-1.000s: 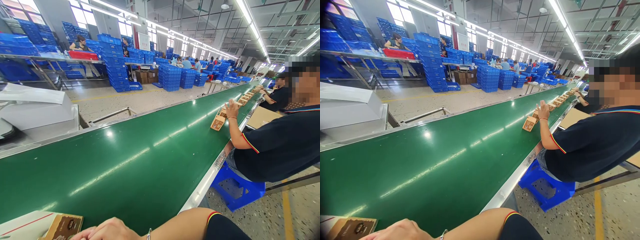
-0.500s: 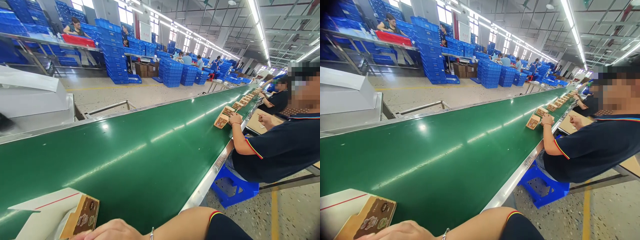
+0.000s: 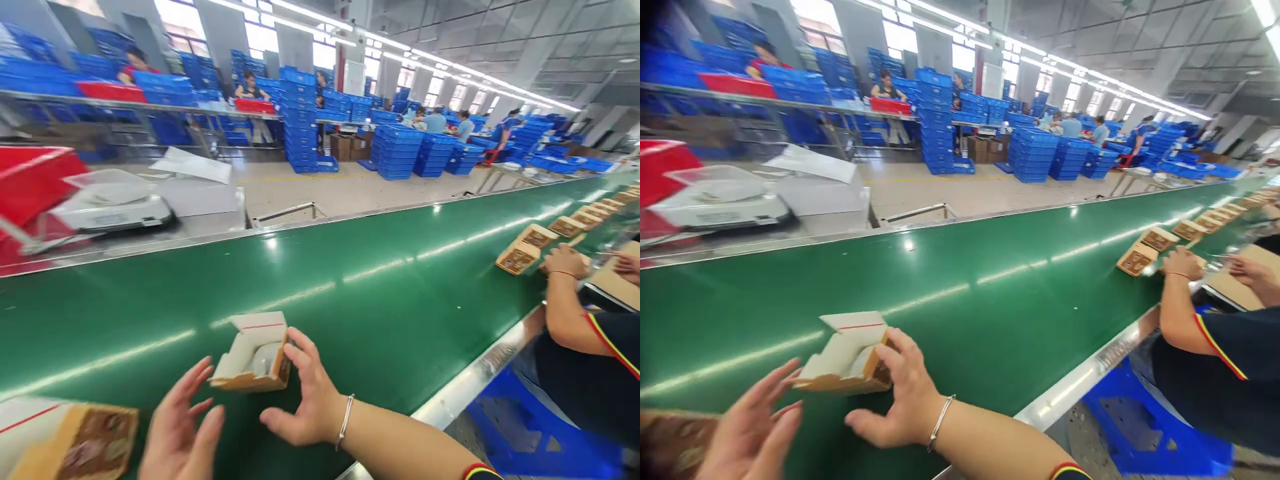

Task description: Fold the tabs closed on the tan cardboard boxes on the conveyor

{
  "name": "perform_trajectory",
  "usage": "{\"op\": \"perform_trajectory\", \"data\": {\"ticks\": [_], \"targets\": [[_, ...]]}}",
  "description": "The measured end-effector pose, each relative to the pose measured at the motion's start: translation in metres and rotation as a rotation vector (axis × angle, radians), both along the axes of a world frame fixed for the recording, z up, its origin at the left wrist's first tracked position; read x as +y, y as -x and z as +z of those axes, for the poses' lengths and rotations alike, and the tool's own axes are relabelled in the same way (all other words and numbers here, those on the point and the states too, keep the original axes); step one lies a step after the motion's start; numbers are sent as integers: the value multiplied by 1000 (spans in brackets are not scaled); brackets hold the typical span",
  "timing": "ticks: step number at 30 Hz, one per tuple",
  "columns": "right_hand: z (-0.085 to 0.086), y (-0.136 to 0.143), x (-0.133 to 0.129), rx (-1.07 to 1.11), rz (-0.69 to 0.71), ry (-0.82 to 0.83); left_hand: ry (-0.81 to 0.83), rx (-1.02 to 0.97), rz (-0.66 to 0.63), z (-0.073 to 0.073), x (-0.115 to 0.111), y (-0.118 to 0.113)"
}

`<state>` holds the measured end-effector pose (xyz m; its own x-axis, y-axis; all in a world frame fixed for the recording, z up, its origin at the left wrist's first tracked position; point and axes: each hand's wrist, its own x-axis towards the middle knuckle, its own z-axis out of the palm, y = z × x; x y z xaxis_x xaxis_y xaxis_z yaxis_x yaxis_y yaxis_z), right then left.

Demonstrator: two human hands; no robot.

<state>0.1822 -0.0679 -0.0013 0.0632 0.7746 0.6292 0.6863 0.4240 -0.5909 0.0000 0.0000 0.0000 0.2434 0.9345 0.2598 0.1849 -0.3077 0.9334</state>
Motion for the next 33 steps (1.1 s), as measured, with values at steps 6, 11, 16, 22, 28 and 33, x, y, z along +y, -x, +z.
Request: {"op": "perform_trajectory", "data": {"ticks": [6,11,16,22,28,33], "targets": [[-1,-14,14,39,59,-35,-176,98,-156,1,0,-26],[0,-23,26,158,-44,-53,-379,238,-171,10,8,-44],[4,-28,40,316,-144,-77,-364,221,-148,21,17,-69],[-1,-26,50,660,-372,-41,172,-35,56,34,30,-104],[-17,-30,62,919,-397,71,691,-271,-90,42,40,-123],[-29,-43,65,861,-446,106,759,-287,-150,36,38,-132]]}}
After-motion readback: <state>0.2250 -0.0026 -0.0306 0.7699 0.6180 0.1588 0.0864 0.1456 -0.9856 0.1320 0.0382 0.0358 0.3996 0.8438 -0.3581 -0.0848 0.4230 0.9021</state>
